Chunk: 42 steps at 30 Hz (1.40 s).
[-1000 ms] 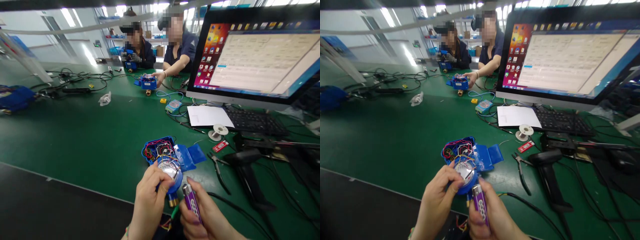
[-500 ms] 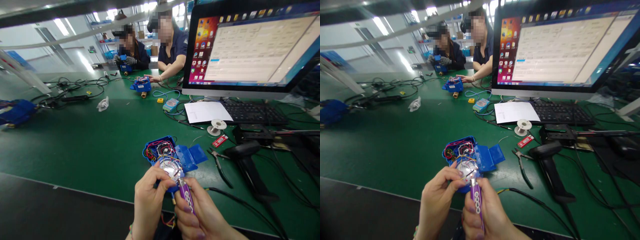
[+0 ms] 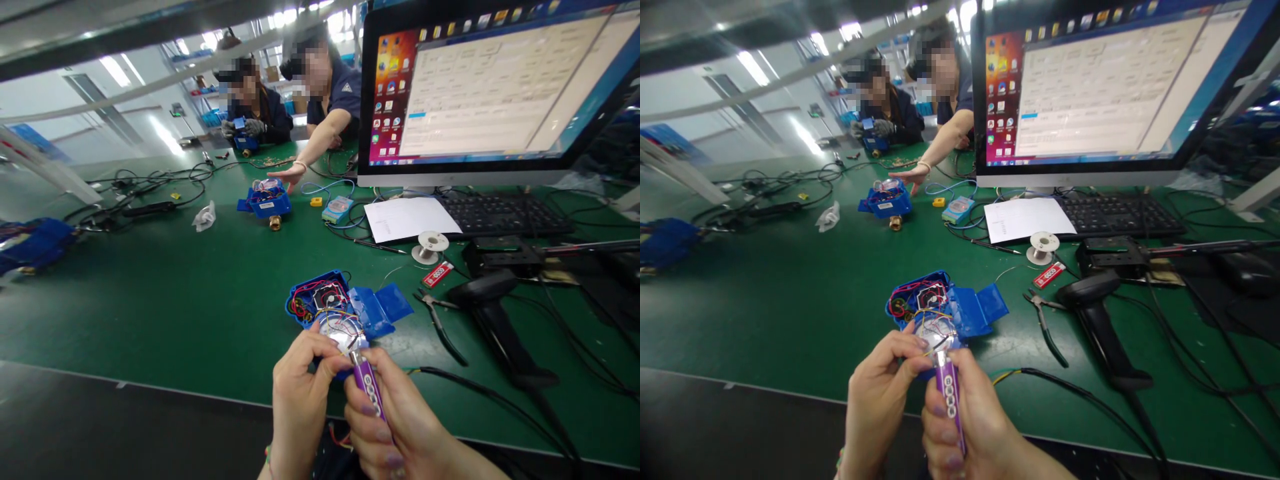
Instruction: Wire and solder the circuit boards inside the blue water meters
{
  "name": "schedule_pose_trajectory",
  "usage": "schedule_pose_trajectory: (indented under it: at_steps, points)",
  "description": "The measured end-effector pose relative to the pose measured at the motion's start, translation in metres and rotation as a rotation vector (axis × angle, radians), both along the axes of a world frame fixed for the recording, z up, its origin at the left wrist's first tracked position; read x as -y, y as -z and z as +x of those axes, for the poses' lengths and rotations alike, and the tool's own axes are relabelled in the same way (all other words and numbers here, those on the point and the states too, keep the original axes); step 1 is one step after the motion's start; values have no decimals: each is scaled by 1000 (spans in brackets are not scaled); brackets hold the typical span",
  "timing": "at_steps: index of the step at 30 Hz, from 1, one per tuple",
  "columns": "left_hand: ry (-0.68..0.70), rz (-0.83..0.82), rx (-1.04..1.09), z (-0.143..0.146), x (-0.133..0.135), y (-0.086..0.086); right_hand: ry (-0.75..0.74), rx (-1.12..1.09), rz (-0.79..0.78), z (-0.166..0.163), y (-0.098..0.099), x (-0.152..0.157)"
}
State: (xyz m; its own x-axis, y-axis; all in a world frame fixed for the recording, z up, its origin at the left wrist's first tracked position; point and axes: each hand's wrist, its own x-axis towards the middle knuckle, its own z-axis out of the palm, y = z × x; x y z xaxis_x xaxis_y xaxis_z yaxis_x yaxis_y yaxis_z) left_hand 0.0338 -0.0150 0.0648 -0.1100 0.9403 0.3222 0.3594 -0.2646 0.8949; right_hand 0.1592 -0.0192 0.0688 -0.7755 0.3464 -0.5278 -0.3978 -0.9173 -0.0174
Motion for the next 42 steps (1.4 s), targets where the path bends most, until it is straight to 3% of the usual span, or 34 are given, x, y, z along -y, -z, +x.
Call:
schedule_pose_trajectory:
  at_steps: [16,28,42]
  points:
    - [1,-29,-4,0,0,0,12,46,-20,-2,-3,-1]
    - [8,-49,17,0,0,2,173,74,-113,-5,-9,1]
    - [6,-40,43,-1,-1,2,221,93,-175,-8,-16,0]
